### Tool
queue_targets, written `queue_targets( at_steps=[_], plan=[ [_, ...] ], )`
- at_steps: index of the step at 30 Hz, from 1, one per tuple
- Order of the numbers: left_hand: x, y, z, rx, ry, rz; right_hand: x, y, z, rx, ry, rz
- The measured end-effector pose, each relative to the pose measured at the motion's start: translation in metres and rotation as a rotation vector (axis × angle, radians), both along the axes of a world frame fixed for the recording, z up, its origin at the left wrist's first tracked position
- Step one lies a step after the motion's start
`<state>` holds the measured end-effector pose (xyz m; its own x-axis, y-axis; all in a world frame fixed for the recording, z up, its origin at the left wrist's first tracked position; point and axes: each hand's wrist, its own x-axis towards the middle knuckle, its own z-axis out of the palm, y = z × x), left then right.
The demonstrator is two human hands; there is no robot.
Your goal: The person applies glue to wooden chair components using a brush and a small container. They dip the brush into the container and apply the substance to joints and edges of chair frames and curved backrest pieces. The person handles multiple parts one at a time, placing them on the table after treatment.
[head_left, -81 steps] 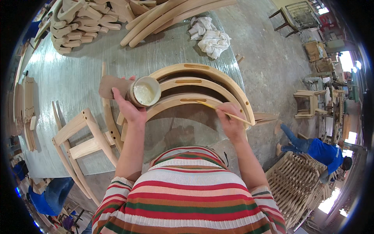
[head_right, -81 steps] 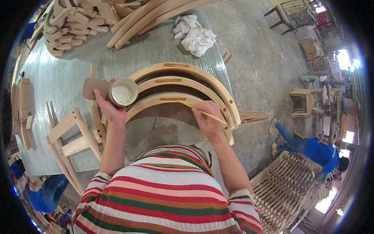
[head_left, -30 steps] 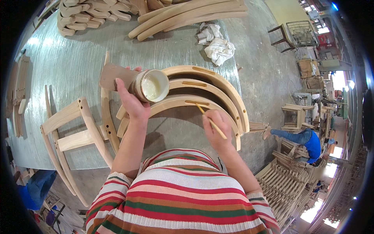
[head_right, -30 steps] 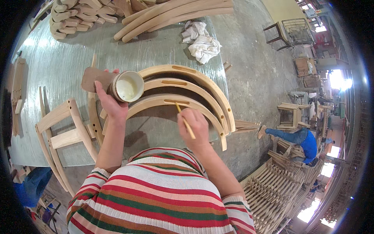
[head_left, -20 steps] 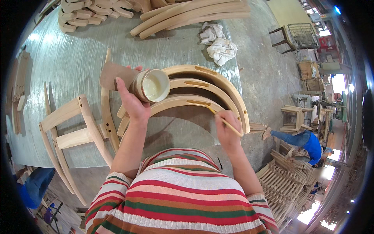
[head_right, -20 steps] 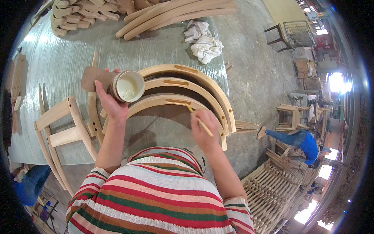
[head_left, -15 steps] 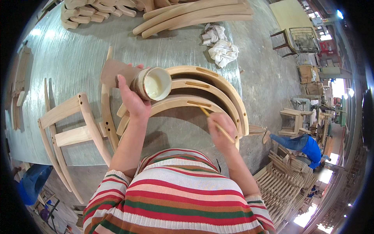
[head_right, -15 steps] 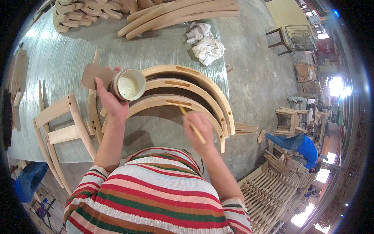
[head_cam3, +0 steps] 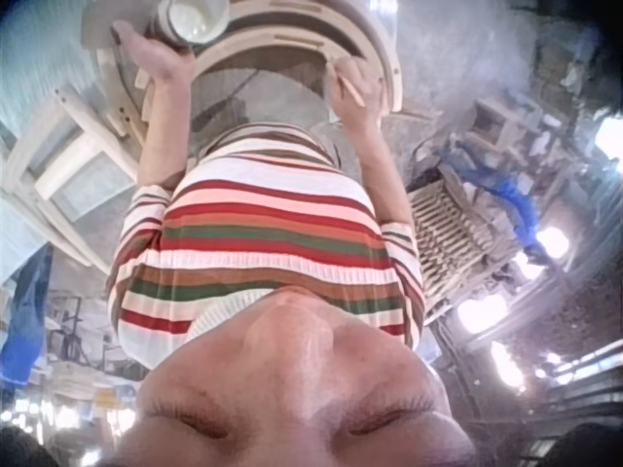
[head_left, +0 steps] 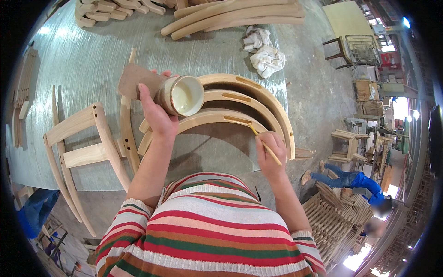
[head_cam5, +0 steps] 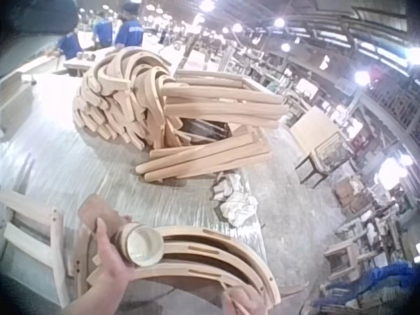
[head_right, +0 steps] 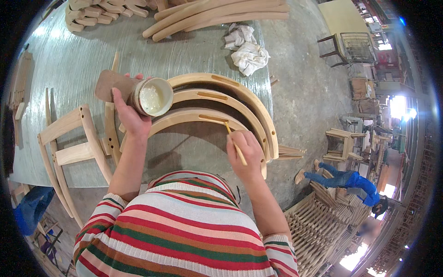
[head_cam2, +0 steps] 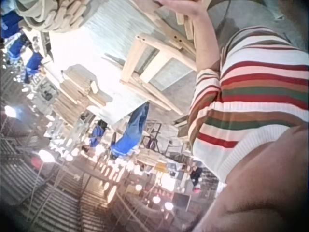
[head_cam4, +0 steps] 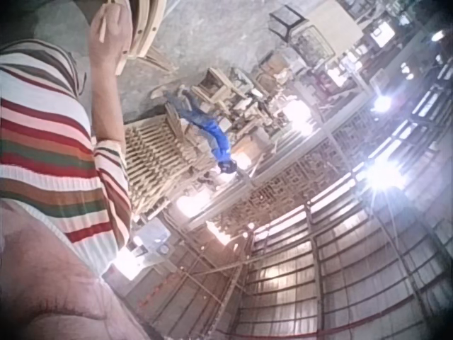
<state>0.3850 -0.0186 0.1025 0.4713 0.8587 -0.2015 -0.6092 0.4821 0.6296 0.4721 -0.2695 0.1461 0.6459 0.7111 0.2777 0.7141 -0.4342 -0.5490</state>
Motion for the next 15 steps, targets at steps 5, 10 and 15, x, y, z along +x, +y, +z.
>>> queue_targets(
  at_steps=[5,10,15],
  plan=[
    [0.0,-0.002,0.002,0.009,-0.008,-0.016,-0.016,0.035,-0.008,0.112,0.061,0.062],
    [-0.002,0.0,0.004,0.008,-0.023,-0.014,0.004,0.02,-0.007,0.052,-0.021,0.004],
    [-0.002,-0.003,0.002,-0.009,-0.005,-0.006,-0.006,0.02,-0.009,0.072,0.0,0.033]
  ],
)
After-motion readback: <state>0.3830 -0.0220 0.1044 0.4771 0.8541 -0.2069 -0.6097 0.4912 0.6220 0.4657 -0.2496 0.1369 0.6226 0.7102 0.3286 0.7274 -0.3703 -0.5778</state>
